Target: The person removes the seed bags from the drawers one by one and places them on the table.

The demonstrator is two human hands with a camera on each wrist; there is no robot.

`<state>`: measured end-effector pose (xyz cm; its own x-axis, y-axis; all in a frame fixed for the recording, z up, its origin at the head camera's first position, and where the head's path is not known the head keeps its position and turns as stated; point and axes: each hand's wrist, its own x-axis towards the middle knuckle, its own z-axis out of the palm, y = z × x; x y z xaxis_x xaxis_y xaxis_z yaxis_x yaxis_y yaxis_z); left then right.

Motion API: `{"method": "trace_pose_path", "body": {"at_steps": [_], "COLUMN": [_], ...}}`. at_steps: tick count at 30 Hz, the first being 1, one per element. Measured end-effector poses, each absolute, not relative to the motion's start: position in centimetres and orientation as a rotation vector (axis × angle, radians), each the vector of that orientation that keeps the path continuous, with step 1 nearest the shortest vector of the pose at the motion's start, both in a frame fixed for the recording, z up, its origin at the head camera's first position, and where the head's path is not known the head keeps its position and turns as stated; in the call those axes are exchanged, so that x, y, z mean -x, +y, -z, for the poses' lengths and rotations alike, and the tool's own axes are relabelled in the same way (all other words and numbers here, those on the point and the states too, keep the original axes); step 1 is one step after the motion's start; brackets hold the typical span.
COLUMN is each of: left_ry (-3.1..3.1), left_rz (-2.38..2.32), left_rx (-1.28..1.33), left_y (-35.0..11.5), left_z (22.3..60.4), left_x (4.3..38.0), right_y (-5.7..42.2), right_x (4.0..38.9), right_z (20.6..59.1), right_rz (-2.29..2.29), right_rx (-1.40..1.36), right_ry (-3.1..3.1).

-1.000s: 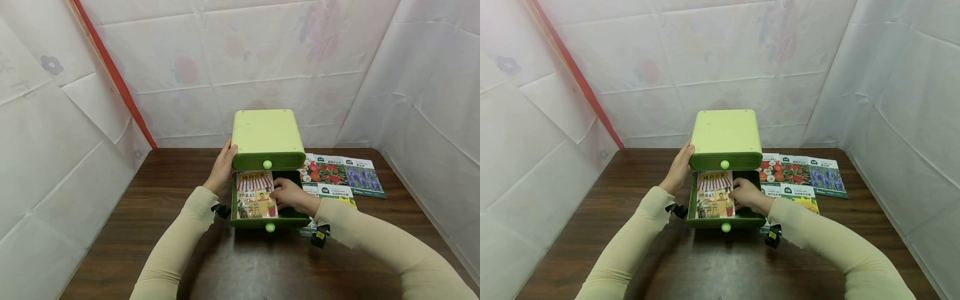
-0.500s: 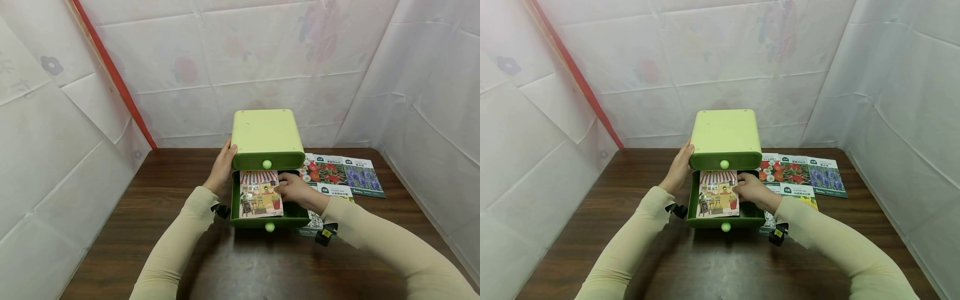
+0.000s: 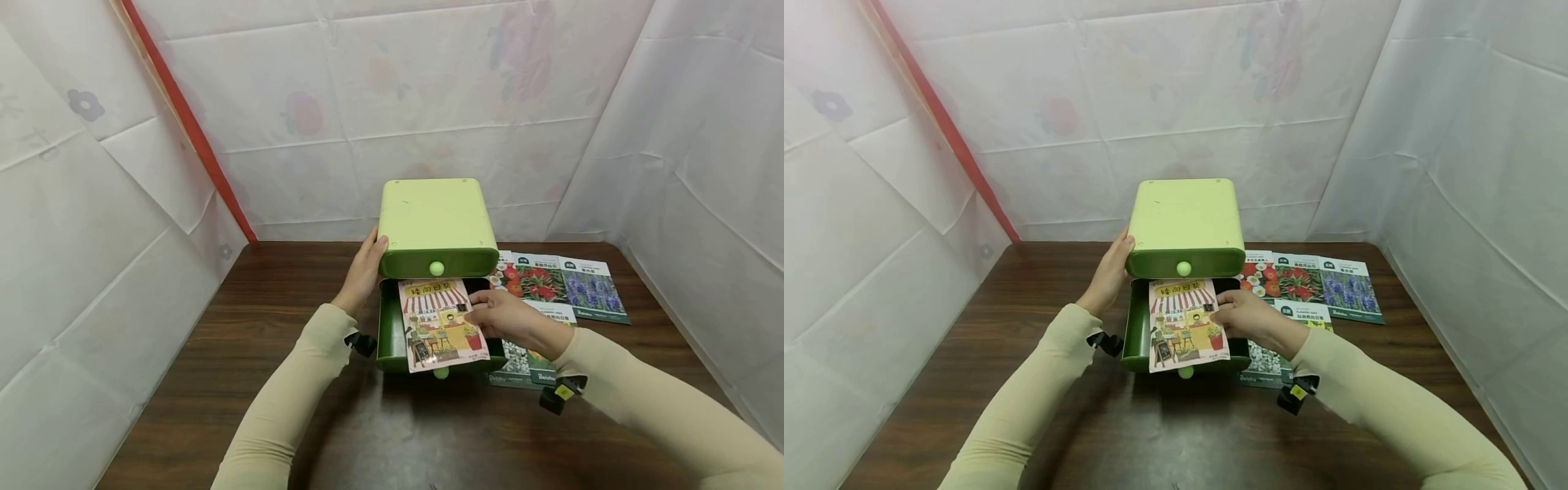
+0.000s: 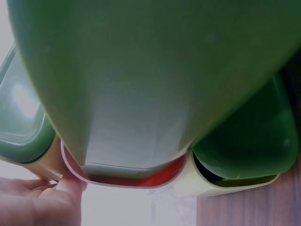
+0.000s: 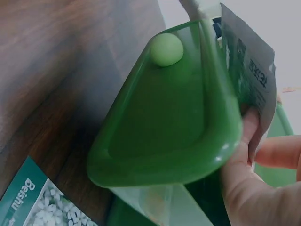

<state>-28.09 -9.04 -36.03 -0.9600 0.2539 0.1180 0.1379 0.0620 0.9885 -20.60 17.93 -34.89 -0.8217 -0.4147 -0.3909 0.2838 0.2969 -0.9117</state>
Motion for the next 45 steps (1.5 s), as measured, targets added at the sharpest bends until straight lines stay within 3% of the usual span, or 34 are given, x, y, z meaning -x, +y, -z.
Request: {"method": "trace_pose_path", "body": {"at_steps": [15, 26, 40, 45], "left_ry": [2.233, 2.251, 2.286, 2.275], "left_rz": [-2.03, -2.04, -2.025, -2.024], "left_rx": [-0.384, -0.427, -0.439, -0.414], "left_y": [-9.1, -9.0, -9.0, -9.0], "left_z": [35.1, 36.2, 36.1, 36.0], "left_x": [27.4, 28.0, 27.9, 27.9], "right_y": [22.6, 26.6, 33.0, 36.2], "right_x": [17.3, 16.8, 17.7, 18.7], "right_z": [32.2, 31.0, 33.8, 37.3], "right_rz": [1.462, 1.634, 1.888, 1.825], "right_rx": [0.225, 0.192, -0.086, -0.17], "right_ry": [2.089, 2.261, 2.311, 2.432]}}
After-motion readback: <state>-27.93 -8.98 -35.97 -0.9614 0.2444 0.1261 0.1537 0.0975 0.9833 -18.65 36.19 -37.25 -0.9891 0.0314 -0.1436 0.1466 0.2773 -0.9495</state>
